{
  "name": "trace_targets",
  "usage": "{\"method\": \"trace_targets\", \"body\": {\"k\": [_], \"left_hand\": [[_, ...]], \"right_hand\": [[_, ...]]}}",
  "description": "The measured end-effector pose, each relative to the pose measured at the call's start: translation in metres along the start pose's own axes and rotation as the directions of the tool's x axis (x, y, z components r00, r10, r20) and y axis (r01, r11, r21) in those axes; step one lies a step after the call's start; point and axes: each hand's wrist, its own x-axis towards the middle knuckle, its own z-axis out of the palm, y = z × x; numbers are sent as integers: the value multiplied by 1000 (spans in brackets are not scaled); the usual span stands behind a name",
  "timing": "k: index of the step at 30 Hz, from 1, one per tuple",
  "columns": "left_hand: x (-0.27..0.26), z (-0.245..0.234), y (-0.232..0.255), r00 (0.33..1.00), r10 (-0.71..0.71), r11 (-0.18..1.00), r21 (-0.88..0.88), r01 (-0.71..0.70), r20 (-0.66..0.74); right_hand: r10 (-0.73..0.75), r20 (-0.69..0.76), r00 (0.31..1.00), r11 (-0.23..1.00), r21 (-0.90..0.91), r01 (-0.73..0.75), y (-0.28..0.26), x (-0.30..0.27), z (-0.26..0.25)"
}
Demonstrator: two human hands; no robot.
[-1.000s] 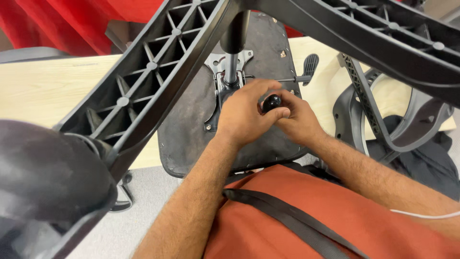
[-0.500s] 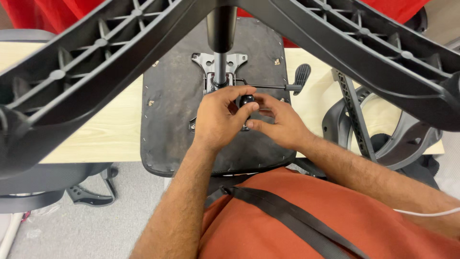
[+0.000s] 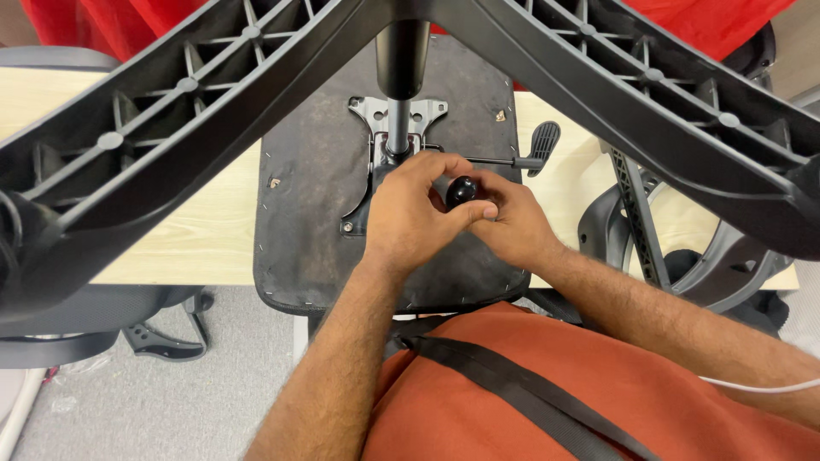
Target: The person works on an office chair base placed on a table, unscrewing a black round knob under the seat mechanism by hand, then uses a screwdriver to loosen screws and removes screws from the seat plate, setting them on the table. The person tilts and repositions the chair and continues turning the knob by hand.
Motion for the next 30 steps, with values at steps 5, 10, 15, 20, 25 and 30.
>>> {"method": "trace_targets", "body": {"k": [5,10,15,20,25,30], "left_hand": [[2,-15,-1,989,126,989,-86,-119,81],[4,-14,-4,989,114,992,-66,-108,94],[-2,-4,-5,997,69,996,-61,-66,41],[-2,-1,1,996,92,996,9,-92,8],[8,-4,5,999,45,996,73,-46,24],[1,-4,-1,998,50,997,63,-52,37]], "right_hand": [[-63,57,996,979,195,51,9,7,-2],[-72,108,992,977,209,48,3,9,0],[-127,79,989,991,38,125,-5,-2,2],[-100,18,995,993,-61,101,-12,-2,1],[-100,-57,993,994,-52,97,-13,3,3],[-8,17,1000,997,-81,10,-6,2,-1]]}}
